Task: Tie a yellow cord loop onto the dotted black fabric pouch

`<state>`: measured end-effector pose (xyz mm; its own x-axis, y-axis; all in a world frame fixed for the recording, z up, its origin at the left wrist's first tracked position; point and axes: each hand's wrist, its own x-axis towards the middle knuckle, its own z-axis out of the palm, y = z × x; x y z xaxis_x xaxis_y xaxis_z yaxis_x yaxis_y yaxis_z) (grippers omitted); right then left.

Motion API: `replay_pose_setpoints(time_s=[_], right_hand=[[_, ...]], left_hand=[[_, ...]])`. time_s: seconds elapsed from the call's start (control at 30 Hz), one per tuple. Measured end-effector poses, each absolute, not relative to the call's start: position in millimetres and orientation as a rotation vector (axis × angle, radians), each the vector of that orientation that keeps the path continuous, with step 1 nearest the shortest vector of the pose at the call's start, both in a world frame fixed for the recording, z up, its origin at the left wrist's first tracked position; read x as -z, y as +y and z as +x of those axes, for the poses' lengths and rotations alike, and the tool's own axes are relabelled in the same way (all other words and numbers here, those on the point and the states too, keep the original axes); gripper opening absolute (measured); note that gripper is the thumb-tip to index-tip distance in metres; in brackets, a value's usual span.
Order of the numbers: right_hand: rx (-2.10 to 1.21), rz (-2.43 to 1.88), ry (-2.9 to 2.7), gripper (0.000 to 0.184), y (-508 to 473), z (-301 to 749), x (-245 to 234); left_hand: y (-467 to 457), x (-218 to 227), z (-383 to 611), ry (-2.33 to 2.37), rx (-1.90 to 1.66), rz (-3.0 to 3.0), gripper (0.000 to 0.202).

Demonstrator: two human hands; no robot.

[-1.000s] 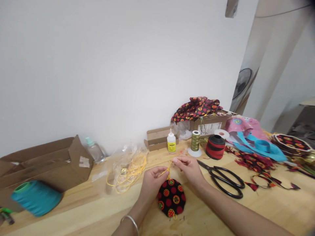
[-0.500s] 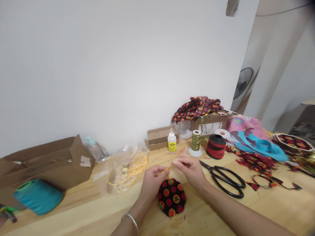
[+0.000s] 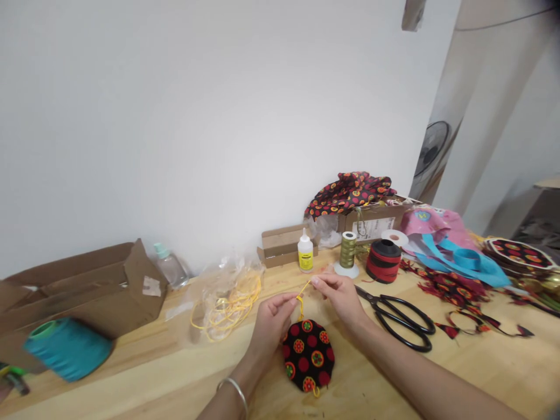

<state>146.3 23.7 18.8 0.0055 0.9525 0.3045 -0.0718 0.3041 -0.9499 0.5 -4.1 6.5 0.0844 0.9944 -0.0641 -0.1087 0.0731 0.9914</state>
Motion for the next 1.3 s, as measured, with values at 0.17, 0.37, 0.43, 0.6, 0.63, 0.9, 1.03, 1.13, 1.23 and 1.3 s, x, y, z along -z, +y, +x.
replay_pose_setpoints(time_s=[0.17, 0.37, 0.43, 0.6, 0.63, 0.9, 1.03, 1.13, 1.23, 1.3], right_hand=[[-0.979, -0.867, -1.343, 0.014, 17, 145, -24], [-0.944, -0.806, -1.361, 0.016, 18, 147, -26], [-0.977, -0.837, -1.332, 0.015, 21, 148, -24], [-1.019, -0.869, -1.322, 0.016, 25, 149, -20], [-1.027, -0.87, -1.325, 0.017, 24, 148, -20], [-1.088, -0.894, -1.293, 0.018, 23, 147, -19], [-1.121, -0.917, -1.25, 0.02, 24, 147, -21], [-1.149, -0.931, -1.23, 0.022, 24, 147, -23], [-1.174, -0.948, -1.209, 0.023, 23, 147, -24], [-1.186, -0.962, -1.193, 0.024, 23, 147, -23]], left_hand=[[-2, -6, 2, 1.149, -1.13, 1.139, 0.031], [-2, -6, 2, 1.152, -1.139, 1.142, 0.031], [-3, -7, 1, 1.144, -1.144, 1.135, 0.031], [-4, -9, 2, 1.15, -1.161, 1.123, 0.032], [-5, -9, 3, 1.154, -1.166, 1.121, 0.032], [-6, -9, 4, 1.156, -1.188, 1.122, 0.027], [-6, -8, 3, 1.131, -1.168, 1.136, 0.033], [-6, -8, 3, 1.148, -1.16, 1.155, 0.035], [-7, -10, 4, 1.203, -1.15, 1.191, 0.033], [-8, -11, 5, 1.226, -1.134, 1.231, 0.031]])
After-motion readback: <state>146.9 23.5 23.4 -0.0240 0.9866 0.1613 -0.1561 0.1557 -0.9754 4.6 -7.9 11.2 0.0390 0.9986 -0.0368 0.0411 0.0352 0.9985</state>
